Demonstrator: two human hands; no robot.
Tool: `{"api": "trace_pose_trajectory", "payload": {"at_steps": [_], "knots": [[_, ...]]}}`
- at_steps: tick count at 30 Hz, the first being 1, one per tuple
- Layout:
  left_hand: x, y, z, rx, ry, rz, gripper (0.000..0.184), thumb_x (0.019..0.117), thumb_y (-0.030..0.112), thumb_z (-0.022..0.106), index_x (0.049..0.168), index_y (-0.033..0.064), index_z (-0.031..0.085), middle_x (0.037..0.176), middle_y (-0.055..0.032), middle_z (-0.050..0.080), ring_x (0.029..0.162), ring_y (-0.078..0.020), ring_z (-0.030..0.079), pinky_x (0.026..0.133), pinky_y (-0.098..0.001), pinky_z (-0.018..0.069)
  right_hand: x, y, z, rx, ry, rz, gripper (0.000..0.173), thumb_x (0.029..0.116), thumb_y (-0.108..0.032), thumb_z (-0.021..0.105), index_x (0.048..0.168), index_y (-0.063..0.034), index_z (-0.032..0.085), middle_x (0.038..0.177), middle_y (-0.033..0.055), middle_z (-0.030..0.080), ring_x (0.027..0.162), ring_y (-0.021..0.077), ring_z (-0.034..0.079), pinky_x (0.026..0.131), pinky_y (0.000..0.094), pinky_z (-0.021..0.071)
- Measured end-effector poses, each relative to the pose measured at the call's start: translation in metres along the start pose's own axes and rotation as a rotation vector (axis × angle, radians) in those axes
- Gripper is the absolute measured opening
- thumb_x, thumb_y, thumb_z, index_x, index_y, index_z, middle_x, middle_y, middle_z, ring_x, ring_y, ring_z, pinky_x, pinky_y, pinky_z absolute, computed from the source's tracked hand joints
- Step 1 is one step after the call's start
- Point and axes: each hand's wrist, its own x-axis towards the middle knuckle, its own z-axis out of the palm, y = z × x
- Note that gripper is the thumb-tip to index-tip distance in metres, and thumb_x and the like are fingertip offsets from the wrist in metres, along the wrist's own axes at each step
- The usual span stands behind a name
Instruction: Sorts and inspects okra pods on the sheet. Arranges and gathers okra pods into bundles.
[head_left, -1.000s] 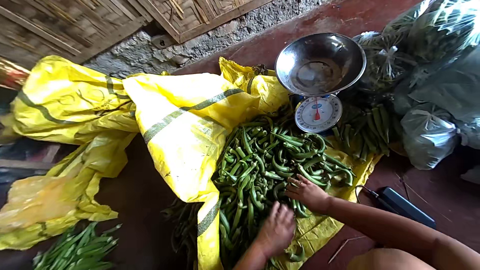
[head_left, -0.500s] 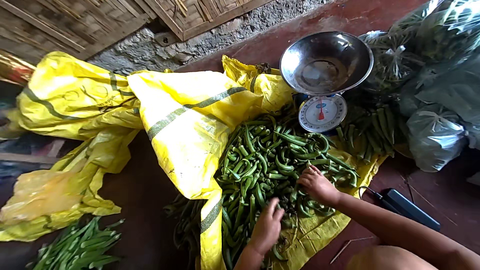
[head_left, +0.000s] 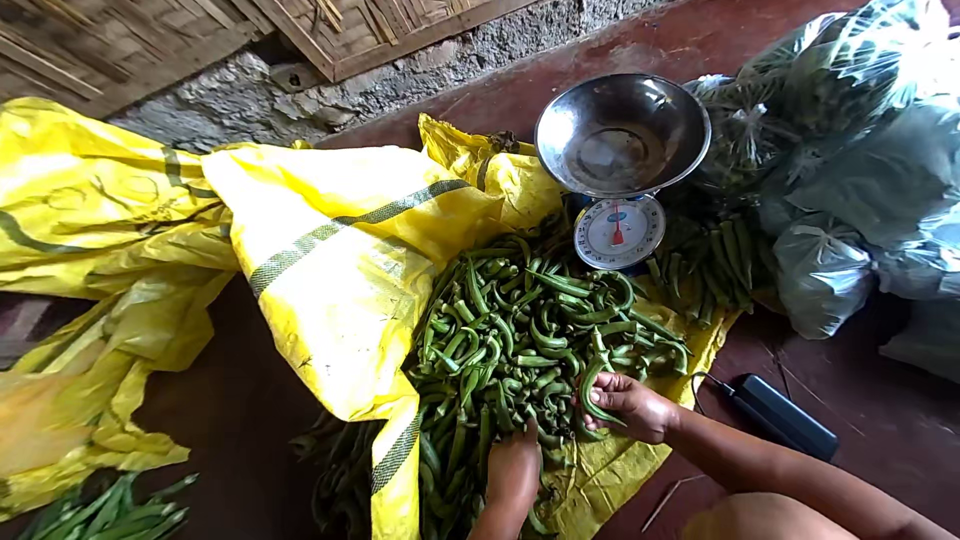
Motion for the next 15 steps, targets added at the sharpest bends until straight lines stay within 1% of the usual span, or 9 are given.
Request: {"api": "trace_pose_trajectory", "payload": {"at_steps": [2, 3, 4, 7, 9, 11, 12, 14, 15], "knots": [[-0.001, 0.008, 0.003, 0.02, -0.056, -0.048, 0.061, 0.1072, 0.034, 0.05, 0.161, 0.0123, 0.032, 0.123, -0.0216, 0.07, 0.115, -0.0413, 0.067, 0.096, -0.0578, 0.0534, 0.002, -0.001, 0.002, 0.013, 0.008, -0.02, 0.025, 0.0998, -0.001, 0.054, 0.121, -0.0103, 0.063, 0.109, 0.0088, 0.074, 0.089, 0.0204, 0.073, 0.084, 0.0373, 0.0608], [-0.001, 0.01, 0.006, 0.024, -0.084, -0.062, 0.065, 0.1071, 0.035, 0.051, 0.162, 0.011, 0.026, 0.122, -0.0218, 0.07, 0.114, -0.0414, 0.068, 0.095, -0.058, 0.0543, 0.003, -0.001, 0.002, 0.019, 0.024, -0.027, 0.026, 0.0986, 0.001, 0.055, 0.121, -0.0104, 0.063, 0.107, 0.0091, 0.074, 0.089, 0.0212, 0.073, 0.084, 0.0381, 0.0607], [0.0, 0.011, 0.009, 0.029, -0.094, -0.071, 0.066, 0.1071, 0.034, 0.051, 0.162, 0.0097, 0.024, 0.122, -0.0217, 0.07, 0.113, -0.0412, 0.069, 0.094, -0.0574, 0.055, 0.004, -0.001, 0.003, 0.02, 0.044, -0.029, 0.026, 0.0977, 0.002, 0.055, 0.12, -0.0105, 0.062, 0.105, 0.0089, 0.074, 0.089, 0.0216, 0.073, 0.083, 0.0386, 0.0609], [0.002, 0.009, 0.017, 0.027, -0.063, -0.069, 0.063, 0.1059, 0.028, 0.053, 0.161, 0.0092, 0.029, 0.123, -0.0206, 0.07, 0.113, -0.0395, 0.069, 0.094, -0.0552, 0.0558, 0.004, -0.003, 0.004, 0.003, 0.096, -0.019, 0.026, 0.0966, 0.004, 0.057, 0.117, -0.012, 0.06, 0.102, 0.0056, 0.072, 0.087, 0.0191, 0.072, 0.081, 0.0375, 0.0617], [0.004, 0.009, 0.019, 0.018, -0.044, -0.075, 0.061, 0.1053, 0.026, 0.054, 0.16, 0.0106, 0.031, 0.124, -0.0195, 0.07, 0.113, -0.0382, 0.069, 0.094, -0.0547, 0.0558, 0.003, -0.004, 0.003, -0.006, 0.111, -0.021, 0.028, 0.0949, 0.005, 0.06, 0.116, -0.0124, 0.06, 0.102, 0.0044, 0.071, 0.087, 0.0179, 0.071, 0.08, 0.0368, 0.0616], [0.005, 0.01, 0.02, 0.029, -0.021, -0.094, 0.059, 0.1058, 0.03, 0.052, 0.159, 0.0115, 0.034, 0.123, -0.0184, 0.071, 0.111, -0.0375, 0.07, 0.093, -0.0547, 0.0556, 0.003, -0.004, 0.002, -0.028, 0.115, -0.027, 0.03, 0.0933, 0.007, 0.062, 0.117, -0.0126, 0.06, 0.105, 0.0041, 0.071, 0.09, 0.0179, 0.071, 0.081, 0.0368, 0.0615], [0.005, 0.01, 0.02, 0.033, -0.002, -0.098, 0.056, 0.1066, 0.033, 0.049, 0.157, 0.0114, 0.037, 0.12, -0.0181, 0.072, 0.109, -0.0371, 0.071, 0.092, -0.0545, 0.0556, 0.003, -0.004, 0.002, -0.039, 0.122, -0.03, 0.031, 0.093, 0.007, 0.062, 0.117, -0.0119, 0.059, 0.106, 0.0046, 0.071, 0.091, 0.0184, 0.071, 0.081, 0.037, 0.0614], [0.006, 0.01, 0.018, 0.041, 0.004, -0.095, 0.056, 0.1078, 0.037, 0.048, 0.156, 0.0092, 0.038, 0.118, -0.0197, 0.072, 0.11, -0.0381, 0.07, 0.093, -0.055, 0.0545, 0.003, -0.004, 0.002, -0.059, 0.139, -0.03, 0.029, 0.0951, 0.006, 0.059, 0.12, -0.0099, 0.058, 0.108, 0.0062, 0.071, 0.092, 0.0192, 0.071, 0.082, 0.037, 0.0605], [0.006, 0.011, 0.016, 0.049, -0.003, -0.099, 0.057, 0.108, 0.038, 0.047, 0.156, 0.0084, 0.037, 0.118, -0.0202, 0.072, 0.111, -0.0381, 0.07, 0.095, -0.0547, 0.054, 0.003, -0.004, 0.002, -0.051, 0.153, -0.03, 0.027, 0.0965, 0.005, 0.057, 0.12, -0.0088, 0.059, 0.107, 0.007, 0.071, 0.091, 0.0197, 0.071, 0.083, 0.0373, 0.0603]]}}
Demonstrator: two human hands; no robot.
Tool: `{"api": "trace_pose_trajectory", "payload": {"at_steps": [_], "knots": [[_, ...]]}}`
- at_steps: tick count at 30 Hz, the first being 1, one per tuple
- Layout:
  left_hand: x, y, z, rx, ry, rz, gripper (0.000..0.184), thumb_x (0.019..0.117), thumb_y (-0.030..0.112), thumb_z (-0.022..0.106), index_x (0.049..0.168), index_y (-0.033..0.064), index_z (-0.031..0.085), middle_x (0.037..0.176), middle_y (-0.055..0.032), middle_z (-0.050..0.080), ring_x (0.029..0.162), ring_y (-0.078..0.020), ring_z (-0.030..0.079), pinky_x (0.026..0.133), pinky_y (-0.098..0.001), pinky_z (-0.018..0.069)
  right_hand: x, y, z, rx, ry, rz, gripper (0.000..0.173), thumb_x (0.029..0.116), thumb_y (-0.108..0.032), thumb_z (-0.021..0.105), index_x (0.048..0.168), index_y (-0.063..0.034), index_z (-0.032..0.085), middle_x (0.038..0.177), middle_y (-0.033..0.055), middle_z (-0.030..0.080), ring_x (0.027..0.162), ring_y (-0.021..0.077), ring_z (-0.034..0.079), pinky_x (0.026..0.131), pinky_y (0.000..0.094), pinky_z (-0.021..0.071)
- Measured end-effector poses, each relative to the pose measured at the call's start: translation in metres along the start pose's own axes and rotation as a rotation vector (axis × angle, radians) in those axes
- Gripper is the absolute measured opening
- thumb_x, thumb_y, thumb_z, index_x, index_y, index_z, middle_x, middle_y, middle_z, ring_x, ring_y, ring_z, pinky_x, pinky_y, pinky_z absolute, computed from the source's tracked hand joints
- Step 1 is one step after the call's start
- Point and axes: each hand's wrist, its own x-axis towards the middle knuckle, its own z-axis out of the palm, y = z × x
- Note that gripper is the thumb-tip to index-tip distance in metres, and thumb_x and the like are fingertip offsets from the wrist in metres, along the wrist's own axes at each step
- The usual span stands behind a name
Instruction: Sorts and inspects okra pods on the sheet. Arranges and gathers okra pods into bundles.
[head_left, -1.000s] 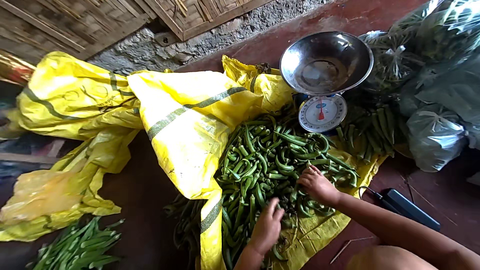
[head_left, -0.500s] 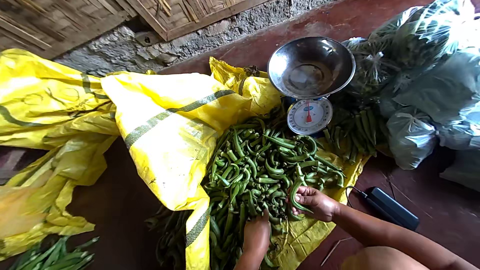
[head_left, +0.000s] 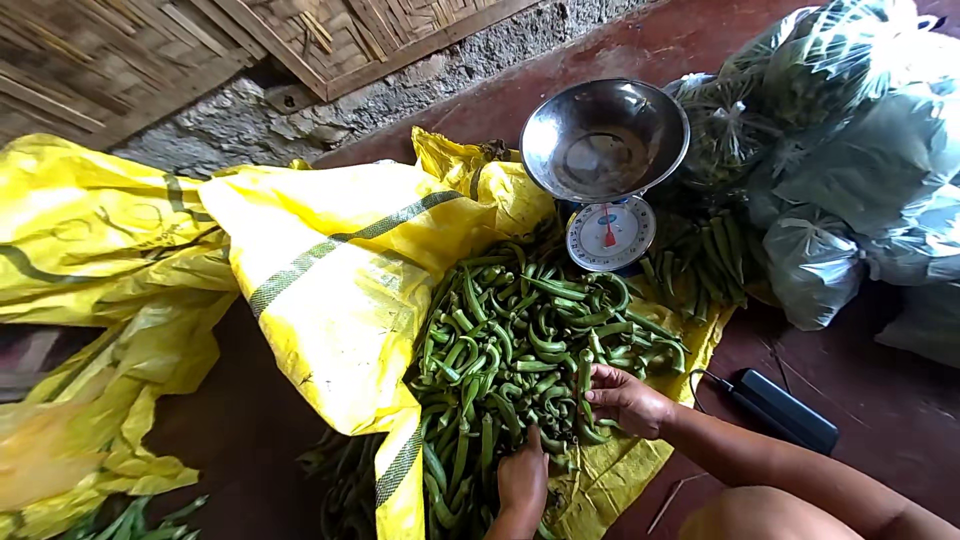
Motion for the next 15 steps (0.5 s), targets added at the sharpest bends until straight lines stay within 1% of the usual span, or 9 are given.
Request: {"api": "trace_pose_trajectory", "payload": {"at_steps": [1, 3, 5, 7, 10, 11, 12, 14, 15], "knots": [[0.0, 0.002, -0.001, 0.003, -0.01, -0.008, 0.057, 0.1081, 0.037, 0.047, 0.156, 0.008, 0.036, 0.119, -0.0204, 0.071, 0.112, -0.0381, 0.069, 0.096, -0.0542, 0.0538, 0.0, 0.0, -0.001, 0.011, 0.006, 0.003, 0.025, 0.098, 0.004, 0.055, 0.12, -0.0081, 0.058, 0.105, 0.0073, 0.071, 0.089, 0.0198, 0.071, 0.083, 0.0374, 0.0602], [0.0, 0.005, -0.003, -0.006, -0.017, -0.028, 0.056, 0.1071, 0.032, 0.048, 0.157, 0.0087, 0.036, 0.119, -0.0198, 0.072, 0.111, -0.0378, 0.07, 0.094, -0.0539, 0.055, -0.001, -0.001, -0.003, 0.042, 0.008, 0.0, 0.023, 0.0985, 0.005, 0.053, 0.117, -0.0077, 0.059, 0.102, 0.008, 0.072, 0.086, 0.0198, 0.072, 0.081, 0.0368, 0.0603], [0.001, 0.007, -0.002, -0.034, -0.03, -0.051, 0.056, 0.1058, 0.028, 0.049, 0.157, 0.0104, 0.035, 0.12, -0.0184, 0.071, 0.111, -0.0372, 0.07, 0.092, -0.0537, 0.0566, -0.003, -0.002, -0.006, 0.065, -0.001, -0.009, 0.022, 0.0982, 0.005, 0.053, 0.115, -0.007, 0.06, 0.101, 0.0088, 0.073, 0.084, 0.0201, 0.072, 0.08, 0.0368, 0.0606], [0.002, 0.005, -0.002, -0.088, -0.048, -0.069, 0.058, 0.1053, 0.026, 0.049, 0.159, 0.0128, 0.033, 0.119, -0.0171, 0.072, 0.112, -0.0362, 0.07, 0.092, -0.0539, 0.0568, -0.004, -0.003, -0.009, 0.073, -0.011, -0.022, 0.022, 0.0984, 0.005, 0.052, 0.114, -0.0073, 0.061, 0.1, 0.0086, 0.073, 0.083, 0.0199, 0.072, 0.079, 0.0368, 0.0608], [0.001, 0.001, -0.002, -0.21, -0.063, -0.076, 0.063, 0.1055, 0.034, 0.053, 0.161, 0.0133, 0.03, 0.121, -0.0191, 0.072, 0.113, -0.0374, 0.07, 0.095, -0.0554, 0.0558, -0.005, -0.003, -0.015, 0.087, 0.017, -0.059, 0.022, 0.0985, 0.005, 0.05, 0.114, -0.0068, 0.06, 0.098, 0.0091, 0.073, 0.081, 0.0197, 0.072, 0.077, 0.0361, 0.061], [-0.001, 0.0, -0.002, -0.236, -0.057, -0.081, 0.066, 0.1047, 0.037, 0.056, 0.161, 0.0121, 0.03, 0.122, -0.0203, 0.071, 0.114, -0.0385, 0.069, 0.096, -0.0559, 0.0552, -0.004, -0.005, -0.017, 0.069, 0.055, -0.074, 0.021, 0.099, 0.004, 0.05, 0.115, -0.0069, 0.059, 0.097, 0.0083, 0.072, 0.081, 0.0192, 0.071, 0.077, 0.0364, 0.0604], [0.0, 0.0, 0.0, -0.256, -0.044, -0.083, 0.068, 0.1038, 0.037, 0.058, 0.16, 0.0107, 0.031, 0.122, -0.0214, 0.071, 0.114, -0.0396, 0.069, 0.096, -0.0569, 0.0548, -0.004, -0.01, -0.019, 0.035, 0.118, -0.093, 0.02, 0.0994, 0.003, 0.05, 0.115, -0.0067, 0.058, 0.097, 0.0073, 0.07, 0.081, 0.0187, 0.07, 0.078, 0.037, 0.0598], [0.005, -0.003, 0.009, -0.298, -0.005, -0.074, 0.068, 0.1013, 0.032, 0.061, 0.158, 0.0082, 0.033, 0.12, -0.0233, 0.071, 0.112, -0.0419, 0.07, 0.095, -0.0602, 0.0547, -0.003, -0.02, -0.03, -0.065, 0.277, -0.159, 0.021, 0.0999, 0.0, 0.051, 0.118, -0.0047, 0.058, 0.1, 0.0074, 0.068, 0.084, 0.0187, 0.068, 0.078, 0.0383, 0.0589], [0.008, -0.006, 0.014, -0.322, 0.012, -0.063, 0.069, 0.0994, 0.03, 0.063, 0.157, 0.0077, 0.034, 0.118, -0.0239, 0.072, 0.111, -0.0426, 0.07, 0.093, -0.0614, 0.055, -0.003, -0.027, -0.039, -0.124, 0.357, -0.208, 0.023, 0.0997, -0.001, 0.052, 0.122, -0.0027, 0.058, 0.103, 0.0086, 0.067, 0.085, 0.0189, 0.067, 0.077, 0.0385, 0.0584]]}}
